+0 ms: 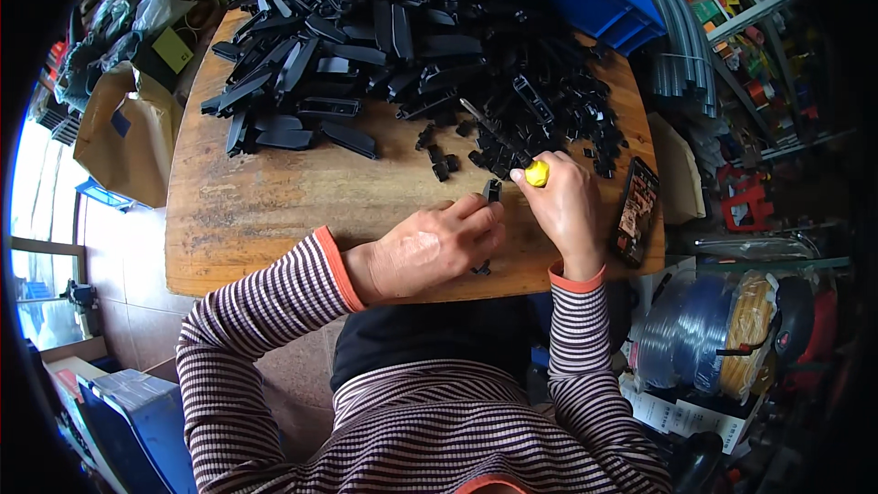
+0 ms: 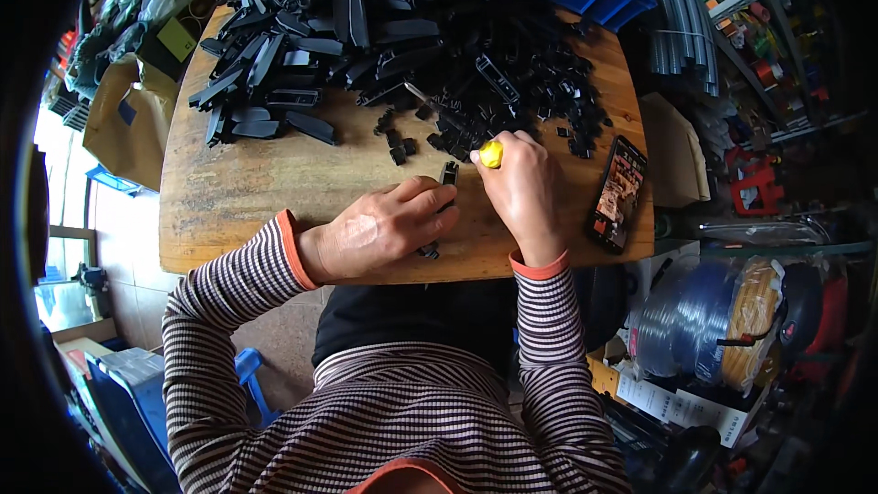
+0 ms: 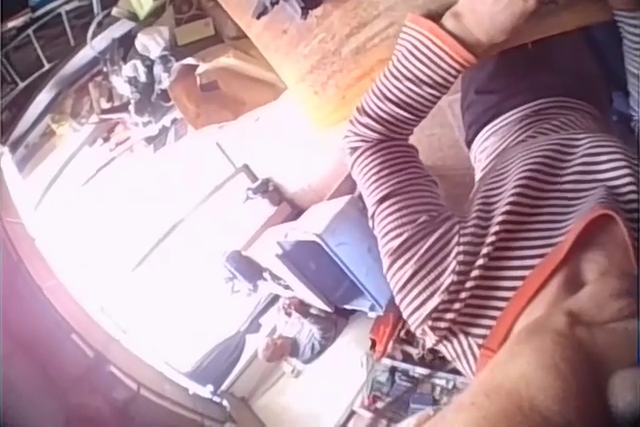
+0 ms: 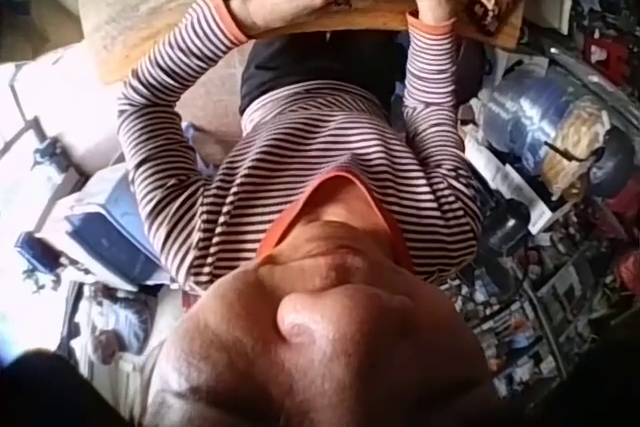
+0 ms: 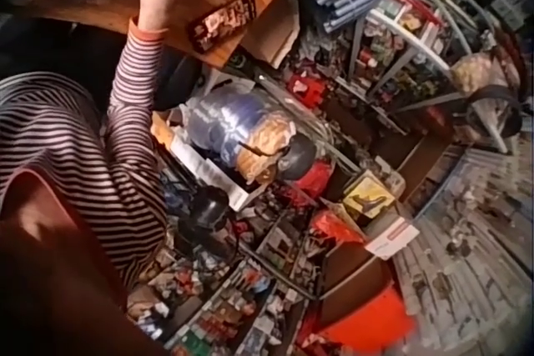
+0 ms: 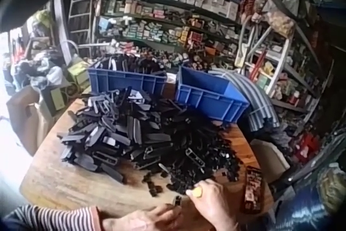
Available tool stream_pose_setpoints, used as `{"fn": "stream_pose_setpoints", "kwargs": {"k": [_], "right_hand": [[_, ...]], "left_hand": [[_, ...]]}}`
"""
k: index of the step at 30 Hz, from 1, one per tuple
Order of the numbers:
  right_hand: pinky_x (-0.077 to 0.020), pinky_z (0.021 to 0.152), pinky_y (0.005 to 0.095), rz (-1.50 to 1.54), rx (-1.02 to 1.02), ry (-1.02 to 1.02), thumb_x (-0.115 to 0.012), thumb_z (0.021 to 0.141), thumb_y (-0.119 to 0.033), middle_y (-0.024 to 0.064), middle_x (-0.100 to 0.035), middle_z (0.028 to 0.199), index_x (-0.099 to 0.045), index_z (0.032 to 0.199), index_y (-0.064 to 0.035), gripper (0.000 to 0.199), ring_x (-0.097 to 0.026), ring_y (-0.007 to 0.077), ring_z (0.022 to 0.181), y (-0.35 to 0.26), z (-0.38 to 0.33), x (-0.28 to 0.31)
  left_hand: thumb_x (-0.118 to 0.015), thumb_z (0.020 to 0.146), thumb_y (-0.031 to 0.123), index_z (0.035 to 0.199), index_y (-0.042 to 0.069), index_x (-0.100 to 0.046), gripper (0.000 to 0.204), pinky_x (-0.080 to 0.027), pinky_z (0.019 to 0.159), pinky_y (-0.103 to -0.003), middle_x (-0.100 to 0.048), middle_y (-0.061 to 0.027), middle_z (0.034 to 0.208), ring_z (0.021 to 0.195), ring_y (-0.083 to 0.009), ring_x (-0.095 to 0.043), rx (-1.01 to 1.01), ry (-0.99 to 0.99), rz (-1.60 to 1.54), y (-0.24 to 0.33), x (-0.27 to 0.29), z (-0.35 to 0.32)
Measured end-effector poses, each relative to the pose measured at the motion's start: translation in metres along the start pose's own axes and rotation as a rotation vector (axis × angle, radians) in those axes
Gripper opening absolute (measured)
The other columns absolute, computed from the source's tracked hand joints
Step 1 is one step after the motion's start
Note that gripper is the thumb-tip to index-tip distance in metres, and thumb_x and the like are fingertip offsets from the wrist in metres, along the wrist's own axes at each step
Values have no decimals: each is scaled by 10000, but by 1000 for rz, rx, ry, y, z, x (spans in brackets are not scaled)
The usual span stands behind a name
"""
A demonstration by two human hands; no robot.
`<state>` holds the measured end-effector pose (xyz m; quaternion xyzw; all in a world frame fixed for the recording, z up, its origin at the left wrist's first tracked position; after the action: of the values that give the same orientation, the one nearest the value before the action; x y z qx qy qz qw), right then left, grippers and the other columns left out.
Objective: Manually assembling or processing small black plastic components using a hand tool at a workbench.
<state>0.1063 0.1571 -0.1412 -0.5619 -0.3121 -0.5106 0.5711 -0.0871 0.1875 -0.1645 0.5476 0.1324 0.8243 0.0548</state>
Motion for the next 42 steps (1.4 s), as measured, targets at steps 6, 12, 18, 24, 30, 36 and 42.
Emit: {"fn": "stream_pose_setpoints", "kwargs": {"k": [6, 12, 18, 24, 30, 36, 42], "right_hand": [[-491, 670, 424, 97, 78, 117, -735, 797, -154, 165, -629, 849, -630, 862, 14, 209, -618, 376, 771, 1, -7, -23], [-492, 672, 420, 61, 136, 90, -719, 810, -139, 163, -624, 842, -614, 890, 11, 199, -620, 373, 773, 0, -6, -24], [-496, 668, 401, 139, 235, 65, -687, 812, -60, 160, -625, 849, -597, 897, 17, 145, -627, 361, 770, -6, -10, -19], [-492, 658, 385, 458, 279, -1, -668, 743, 29, 140, -618, 867, -609, 894, -12, 167, -623, 338, 766, -12, -11, -12], [-497, 665, 359, 290, 228, 89, -674, 743, 49, 132, -623, 859, -619, 927, -16, 203, -632, 331, 776, -11, -14, -8], [-502, 680, 337, 241, 175, 87, -689, 783, 18, 124, -641, 871, -619, 933, -8, 168, -655, 271, 784, 11, -31, 9], [-489, 817, 249, 370, -231, 321, -600, 850, 45, 79, -676, 945, -597, 991, 30, 142, -632, 127, 879, 136, -82, 59]], "left_hand": [[-655, 763, 153, 1174, -22, -578, 453, -530, 884, -356, -543, -173, 1259, 1153, -292, -538, -6, 12, 102, 2, -4, -8], [-645, 771, 165, 1151, -21, -585, 427, -524, 885, -347, -548, -181, 1265, 1154, -292, -544, -39, 60, 166, 6, -8, -9], [-621, 785, 181, 1126, -17, -594, 395, -524, 873, -333, -568, -173, 1243, 1133, -282, -560, -71, 50, 252, 11, -11, -14], [-605, 789, 173, 1102, -12, -599, 364, -527, 847, -319, -590, -167, 1206, 1098, -267, -577, -41, 77, 260, 10, -9, -24], [-606, 789, 168, 1102, -10, -598, 360, -529, 834, -313, -590, -168, 1197, 1092, -266, -575, -60, 66, 267, 5, -9, -26], [-615, 783, 162, 1132, -9, -595, 389, -526, 848, -318, -573, -173, 1214, 1110, -270, -564, -64, 40, 187, 2, -11, -11], [-655, 751, 169, 1169, -15, -587, 462, -528, 859, -354, -551, -184, 1231, 1106, -295, -560, -38, -1, 120, 1, -17, 15]]}}
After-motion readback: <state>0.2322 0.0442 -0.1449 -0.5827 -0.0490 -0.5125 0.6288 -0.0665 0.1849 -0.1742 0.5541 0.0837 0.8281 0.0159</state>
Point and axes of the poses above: each hand's wrist, its own z-axis towards the middle knuckle, its own x-axis out of the back of the hand, y = z × x, the point moved 1 cm from there along z, towards the middle knuckle
